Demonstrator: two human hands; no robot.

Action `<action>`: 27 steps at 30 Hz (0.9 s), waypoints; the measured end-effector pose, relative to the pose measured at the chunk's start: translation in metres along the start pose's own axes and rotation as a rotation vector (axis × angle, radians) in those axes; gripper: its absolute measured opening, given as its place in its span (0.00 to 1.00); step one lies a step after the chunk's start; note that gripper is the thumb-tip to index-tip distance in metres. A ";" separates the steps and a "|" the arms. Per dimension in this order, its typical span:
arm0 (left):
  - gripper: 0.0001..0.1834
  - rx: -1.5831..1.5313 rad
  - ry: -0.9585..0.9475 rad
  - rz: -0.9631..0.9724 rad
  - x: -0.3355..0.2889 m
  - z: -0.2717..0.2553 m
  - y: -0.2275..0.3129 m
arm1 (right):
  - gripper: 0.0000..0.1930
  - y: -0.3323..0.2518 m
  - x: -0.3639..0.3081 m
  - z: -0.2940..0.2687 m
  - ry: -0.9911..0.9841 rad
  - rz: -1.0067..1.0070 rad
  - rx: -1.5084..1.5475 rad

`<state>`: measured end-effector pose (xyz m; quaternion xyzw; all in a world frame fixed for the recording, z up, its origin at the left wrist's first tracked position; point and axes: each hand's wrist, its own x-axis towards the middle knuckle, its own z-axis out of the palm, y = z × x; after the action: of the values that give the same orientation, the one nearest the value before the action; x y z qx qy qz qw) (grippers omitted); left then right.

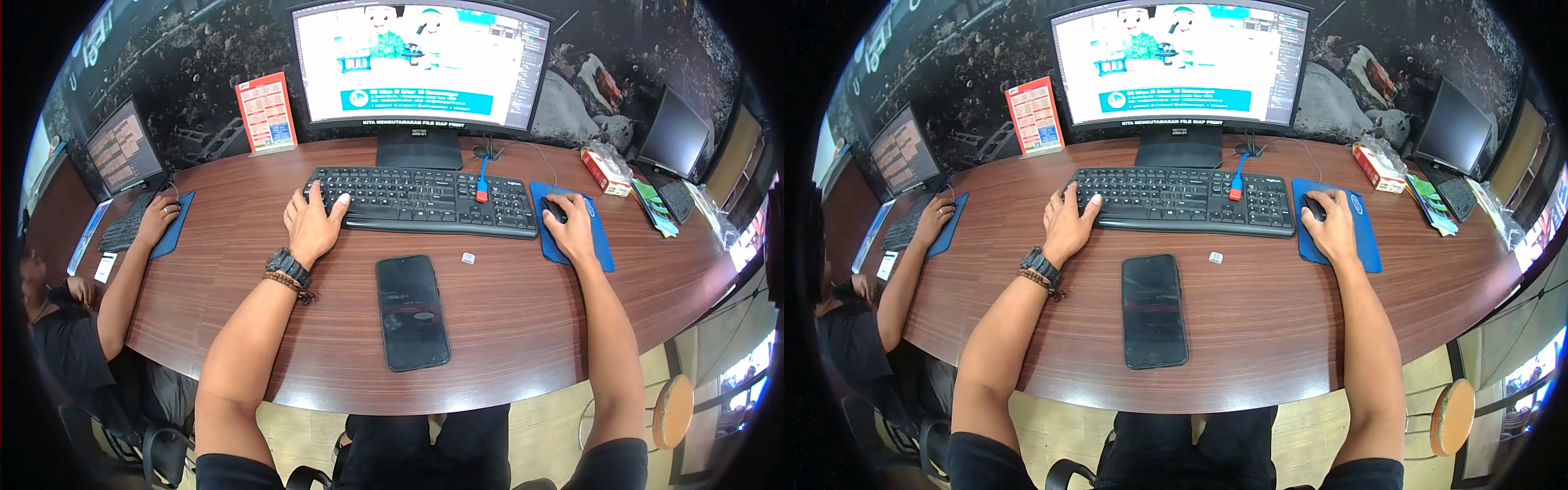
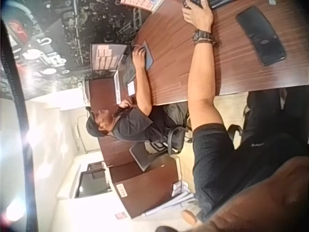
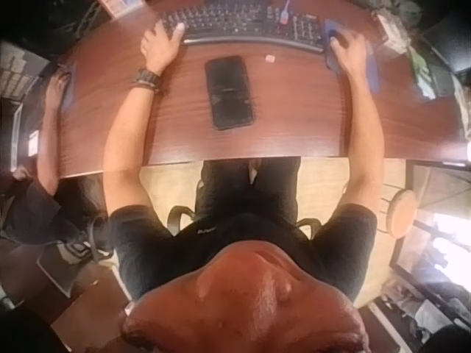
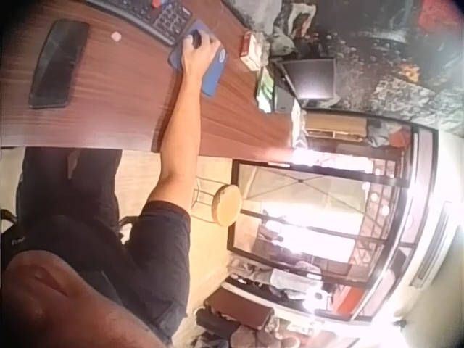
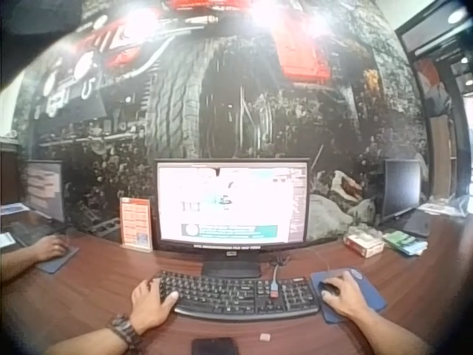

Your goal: Editing posters and educational graphics using design software on a computer.

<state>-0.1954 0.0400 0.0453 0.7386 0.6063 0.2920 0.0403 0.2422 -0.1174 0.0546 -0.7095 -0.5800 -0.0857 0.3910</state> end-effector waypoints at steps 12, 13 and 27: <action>0.45 -0.016 0.011 0.023 -0.001 0.000 0.001 | 0.19 0.001 0.000 -0.002 0.034 -0.003 -0.007; 0.45 -0.023 0.010 0.029 -0.001 0.000 0.001 | 0.19 0.001 0.000 -0.002 0.030 0.009 -0.019; 0.46 -0.002 0.012 0.019 0.000 0.001 -0.003 | 0.18 -0.001 0.000 -0.001 0.018 0.002 -0.001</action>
<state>-0.1978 0.0414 0.0434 0.7425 0.5993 0.2972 0.0348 0.2412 -0.1177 0.0558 -0.7095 -0.5755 -0.0919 0.3962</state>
